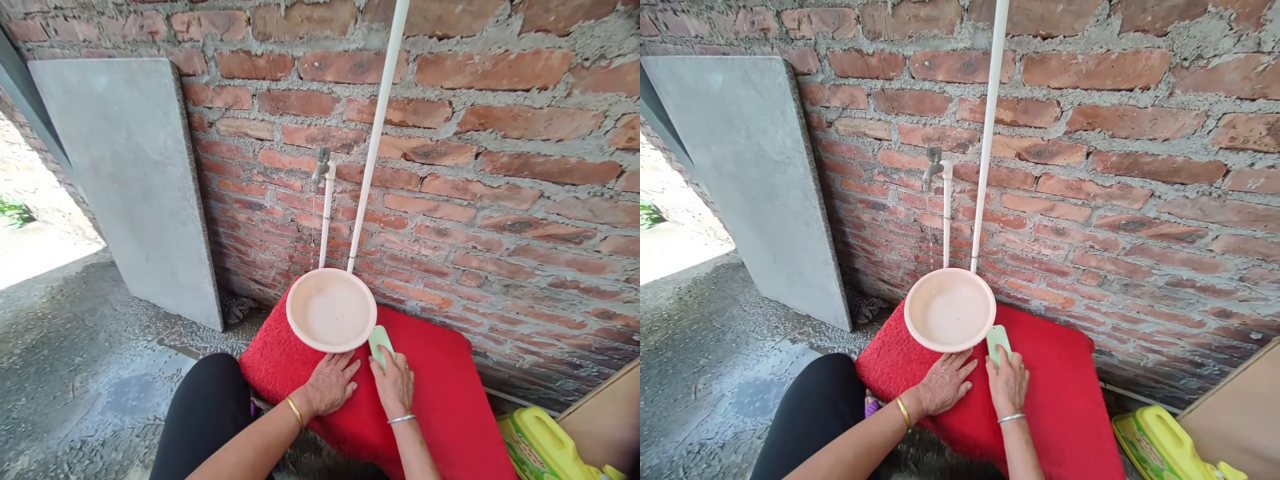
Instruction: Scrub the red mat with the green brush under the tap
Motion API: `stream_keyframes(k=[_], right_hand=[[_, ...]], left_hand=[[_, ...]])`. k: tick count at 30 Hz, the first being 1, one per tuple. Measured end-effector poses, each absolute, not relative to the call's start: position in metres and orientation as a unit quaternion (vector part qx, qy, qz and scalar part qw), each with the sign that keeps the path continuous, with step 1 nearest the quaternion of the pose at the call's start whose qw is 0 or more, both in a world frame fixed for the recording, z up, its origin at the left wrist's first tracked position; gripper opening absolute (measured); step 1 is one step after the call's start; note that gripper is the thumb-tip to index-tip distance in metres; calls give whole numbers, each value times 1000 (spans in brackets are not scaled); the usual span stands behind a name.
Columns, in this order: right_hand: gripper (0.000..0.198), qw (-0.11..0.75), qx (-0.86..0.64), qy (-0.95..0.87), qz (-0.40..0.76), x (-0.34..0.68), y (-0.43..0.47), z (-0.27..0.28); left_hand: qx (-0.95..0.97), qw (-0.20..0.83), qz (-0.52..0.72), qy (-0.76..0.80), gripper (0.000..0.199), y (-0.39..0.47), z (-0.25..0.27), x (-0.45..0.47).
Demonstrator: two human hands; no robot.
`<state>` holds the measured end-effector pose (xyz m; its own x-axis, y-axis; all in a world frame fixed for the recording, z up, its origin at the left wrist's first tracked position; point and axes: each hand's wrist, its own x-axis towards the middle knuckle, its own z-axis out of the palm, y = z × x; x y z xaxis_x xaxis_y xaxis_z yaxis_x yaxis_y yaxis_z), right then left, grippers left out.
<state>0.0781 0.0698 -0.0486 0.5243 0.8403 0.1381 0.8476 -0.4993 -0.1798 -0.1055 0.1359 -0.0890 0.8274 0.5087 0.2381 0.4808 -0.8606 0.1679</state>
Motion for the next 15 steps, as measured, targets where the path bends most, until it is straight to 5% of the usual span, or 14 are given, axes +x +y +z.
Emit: stream_keyframes(k=[7, 15], right_hand=[[54, 147, -926, -341, -69, 172, 30, -55], [41, 158, -859, -487, 22, 81, 92, -44]], left_hand=[[954, 64, 139, 257, 57, 132, -85, -109], [961, 66, 112, 245, 59, 135, -83, -110]])
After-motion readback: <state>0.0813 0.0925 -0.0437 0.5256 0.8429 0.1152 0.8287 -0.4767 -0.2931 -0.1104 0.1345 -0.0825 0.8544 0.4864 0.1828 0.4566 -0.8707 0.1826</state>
